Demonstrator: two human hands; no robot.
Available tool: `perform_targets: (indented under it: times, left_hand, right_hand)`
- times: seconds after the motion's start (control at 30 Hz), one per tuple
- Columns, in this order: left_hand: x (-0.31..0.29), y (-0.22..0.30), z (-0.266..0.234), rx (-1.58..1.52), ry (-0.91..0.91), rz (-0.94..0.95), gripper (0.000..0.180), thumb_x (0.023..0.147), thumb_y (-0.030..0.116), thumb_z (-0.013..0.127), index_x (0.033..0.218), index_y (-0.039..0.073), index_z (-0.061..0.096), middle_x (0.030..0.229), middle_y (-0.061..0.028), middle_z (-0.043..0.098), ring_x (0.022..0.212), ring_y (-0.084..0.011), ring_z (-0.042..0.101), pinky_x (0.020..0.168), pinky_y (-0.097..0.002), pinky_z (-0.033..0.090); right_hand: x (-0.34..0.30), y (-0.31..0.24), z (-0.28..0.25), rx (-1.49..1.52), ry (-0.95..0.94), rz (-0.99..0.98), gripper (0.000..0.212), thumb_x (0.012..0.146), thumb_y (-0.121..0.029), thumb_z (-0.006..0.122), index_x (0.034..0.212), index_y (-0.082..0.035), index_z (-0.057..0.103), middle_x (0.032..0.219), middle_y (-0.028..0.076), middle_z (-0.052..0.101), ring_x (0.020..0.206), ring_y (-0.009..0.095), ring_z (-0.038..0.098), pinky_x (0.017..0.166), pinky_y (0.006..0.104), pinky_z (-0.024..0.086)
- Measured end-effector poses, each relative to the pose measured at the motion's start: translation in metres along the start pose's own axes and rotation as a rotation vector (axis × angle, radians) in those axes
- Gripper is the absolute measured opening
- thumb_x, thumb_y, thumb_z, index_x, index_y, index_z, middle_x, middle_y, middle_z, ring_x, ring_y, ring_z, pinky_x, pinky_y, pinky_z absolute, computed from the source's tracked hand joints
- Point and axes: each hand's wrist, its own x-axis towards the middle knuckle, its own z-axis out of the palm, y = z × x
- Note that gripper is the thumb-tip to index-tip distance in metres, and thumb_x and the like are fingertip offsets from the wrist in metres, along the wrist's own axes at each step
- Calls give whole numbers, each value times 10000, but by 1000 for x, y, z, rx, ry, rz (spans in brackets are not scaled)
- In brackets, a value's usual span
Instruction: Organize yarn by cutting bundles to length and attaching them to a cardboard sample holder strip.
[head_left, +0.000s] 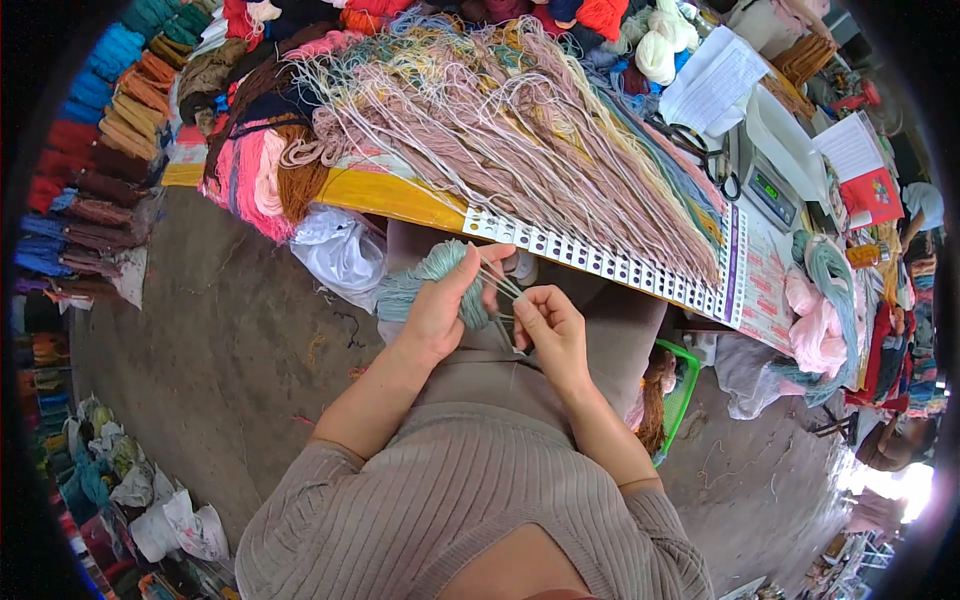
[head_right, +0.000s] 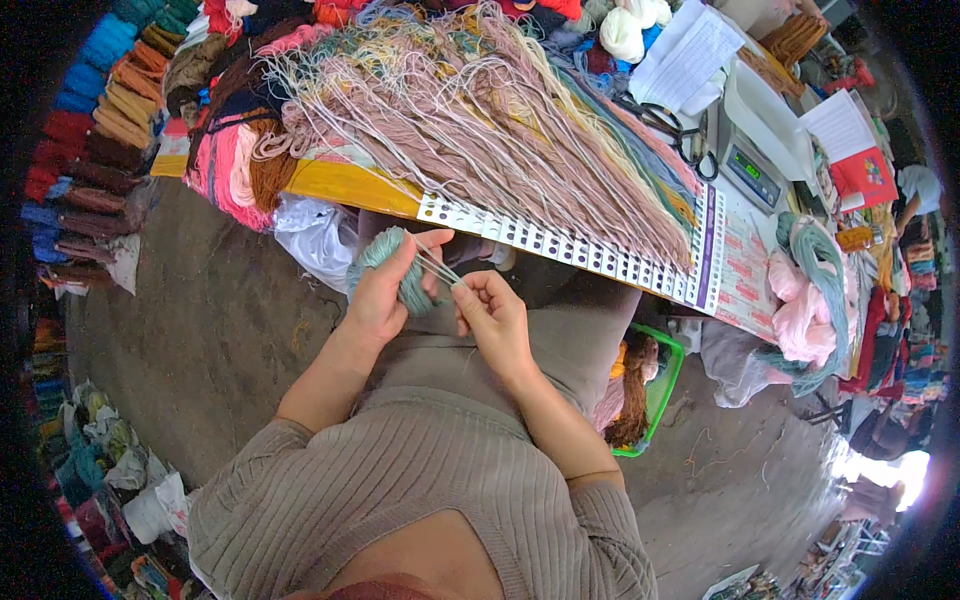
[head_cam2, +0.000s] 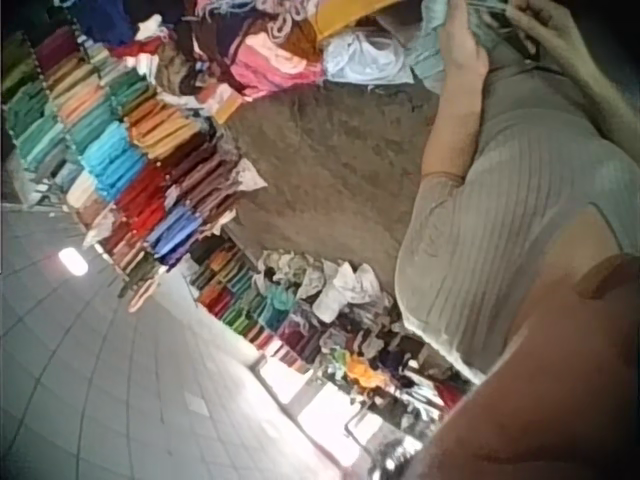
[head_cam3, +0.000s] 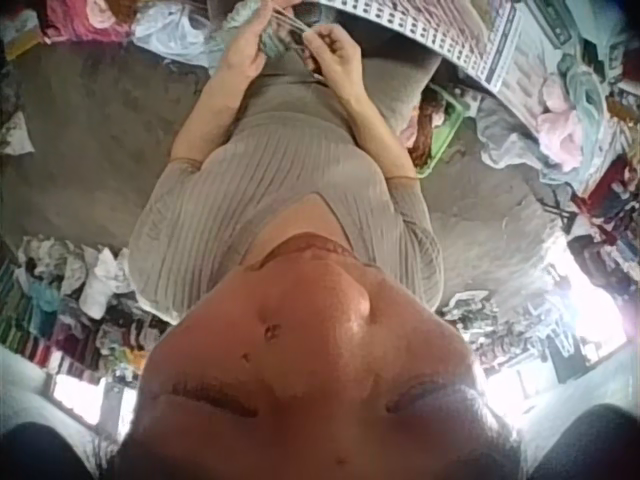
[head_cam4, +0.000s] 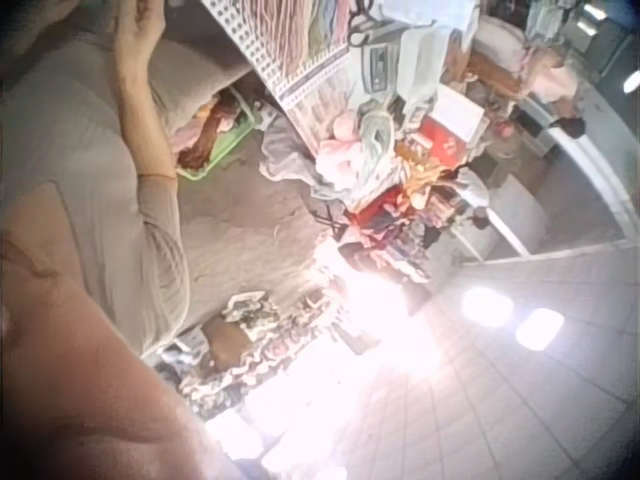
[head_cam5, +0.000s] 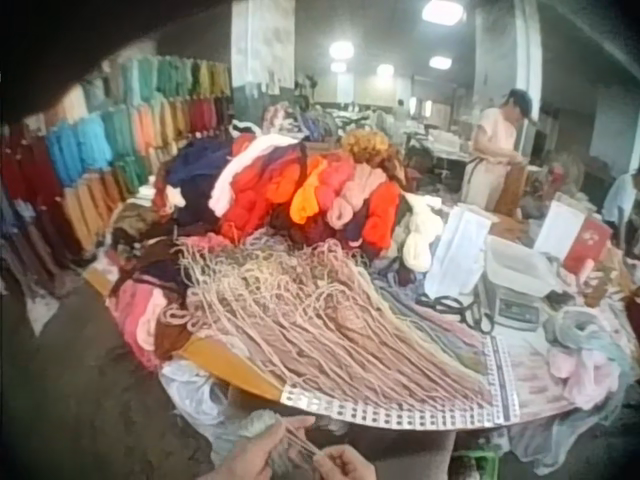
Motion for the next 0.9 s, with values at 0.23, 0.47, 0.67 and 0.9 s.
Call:
perform_targets:
  times: [0.23, 0.47, 0.67, 0.9]
  left_hand:
    - [-7, 30, -69, -47, -28, -393, 565, 912, 515, 418, 686, 27, 591, 491, 34, 408, 367, -40, 264, 353, -198, 184]
    - [-57, 106, -224, -611, 124, 450, 447, 951, 427, 369, 1079, 33, 540, 538, 37, 316, 399, -59, 269, 363, -205, 244]
    - [-27, 83, -168, -197, 47, 323, 420, 957, 343, 392, 1169, 4, 519, 799, -56, 507, 603, -115, 459, 549, -256, 403]
    - [106, 47, -114, 294, -154, -70, 474, 959, 371, 372, 1117, -28, 574, 1165, -148, 571, 1103, -215, 530, 974, -329, 390]
  right_hand:
    - [-8, -27, -49, 19, 132, -373, 129, 806, -144, 650, 804, -36, 578, 1000, 140, 606, 910, 245, 575, 865, 356, 428]
    - [-97, -66, -252, 788, 601, -587, 136, 900, -133, 528, 811, -69, 448, 699, 9, 427, 600, 95, 376, 521, 212, 342]
    - [-57, -86, -179, 70, 831, -580, 202, 878, -136, 533, 696, -128, 444, 567, -48, 373, 474, 40, 307, 438, 187, 260]
    - [91, 24, -48, -564, 108, -225, 158, 851, -164, 611, 905, -18, 637, 640, 17, 575, 582, 89, 537, 539, 238, 419]
